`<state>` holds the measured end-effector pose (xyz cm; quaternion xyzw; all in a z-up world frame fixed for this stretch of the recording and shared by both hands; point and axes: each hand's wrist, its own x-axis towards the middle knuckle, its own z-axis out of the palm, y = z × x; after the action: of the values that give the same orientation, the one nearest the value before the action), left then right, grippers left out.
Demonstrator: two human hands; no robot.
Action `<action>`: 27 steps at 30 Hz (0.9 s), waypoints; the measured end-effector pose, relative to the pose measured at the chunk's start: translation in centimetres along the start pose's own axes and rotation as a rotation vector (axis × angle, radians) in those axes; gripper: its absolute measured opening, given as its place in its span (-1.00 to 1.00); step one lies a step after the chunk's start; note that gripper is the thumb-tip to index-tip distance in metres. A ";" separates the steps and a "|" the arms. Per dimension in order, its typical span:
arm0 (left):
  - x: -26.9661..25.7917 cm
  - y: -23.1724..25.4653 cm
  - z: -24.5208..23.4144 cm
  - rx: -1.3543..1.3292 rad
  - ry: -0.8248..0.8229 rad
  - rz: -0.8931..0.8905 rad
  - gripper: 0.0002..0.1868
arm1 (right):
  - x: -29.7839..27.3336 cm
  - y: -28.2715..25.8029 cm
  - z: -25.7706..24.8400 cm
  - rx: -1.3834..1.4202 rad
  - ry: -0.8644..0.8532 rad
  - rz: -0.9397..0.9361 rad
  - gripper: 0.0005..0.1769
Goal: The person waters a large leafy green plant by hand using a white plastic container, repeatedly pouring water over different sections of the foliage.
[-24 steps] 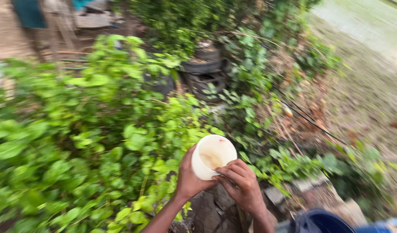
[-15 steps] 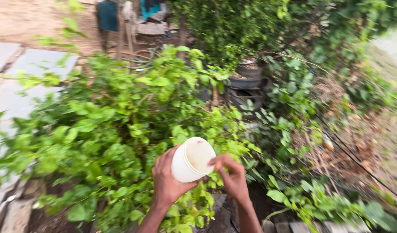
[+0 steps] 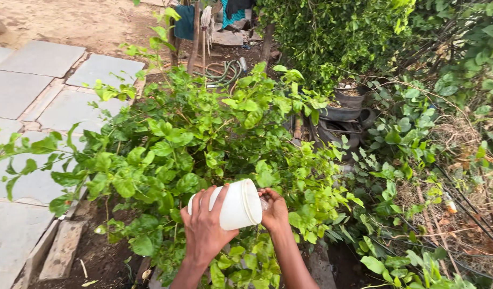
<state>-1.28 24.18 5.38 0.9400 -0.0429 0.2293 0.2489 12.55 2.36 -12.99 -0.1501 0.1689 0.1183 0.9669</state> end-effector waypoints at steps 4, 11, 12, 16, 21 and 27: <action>0.1 -3.0 -0.1 -0.134 -0.044 -0.213 0.28 | 1.3 2.4 5.0 -0.096 -0.063 0.056 -0.82; -0.3 -7.8 -1.2 -0.285 0.227 -0.325 0.24 | -6.4 3.3 20.8 -0.389 -0.460 -0.779 -0.84; -0.4 -8.2 -1.4 -0.258 0.213 -0.371 0.24 | -6.4 4.1 22.4 -0.544 -0.340 -0.687 -0.93; -1.6 -9.5 -1.8 -0.282 0.213 -0.343 0.26 | -5.4 5.9 23.5 -1.146 -0.164 -0.263 -0.66; -0.8 -10.1 -0.7 -0.204 0.102 -0.352 0.36 | -5.2 6.3 18.9 -1.040 -0.165 -0.132 -0.57; -0.8 -9.3 -0.9 0.035 -0.014 -0.196 0.40 | 0.1 8.5 9.4 -0.446 -0.009 0.062 -0.73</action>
<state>-0.58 32.66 1.51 0.9455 0.0517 0.1978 0.2532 13.03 13.41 -6.69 -0.3547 0.1388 0.1829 0.9064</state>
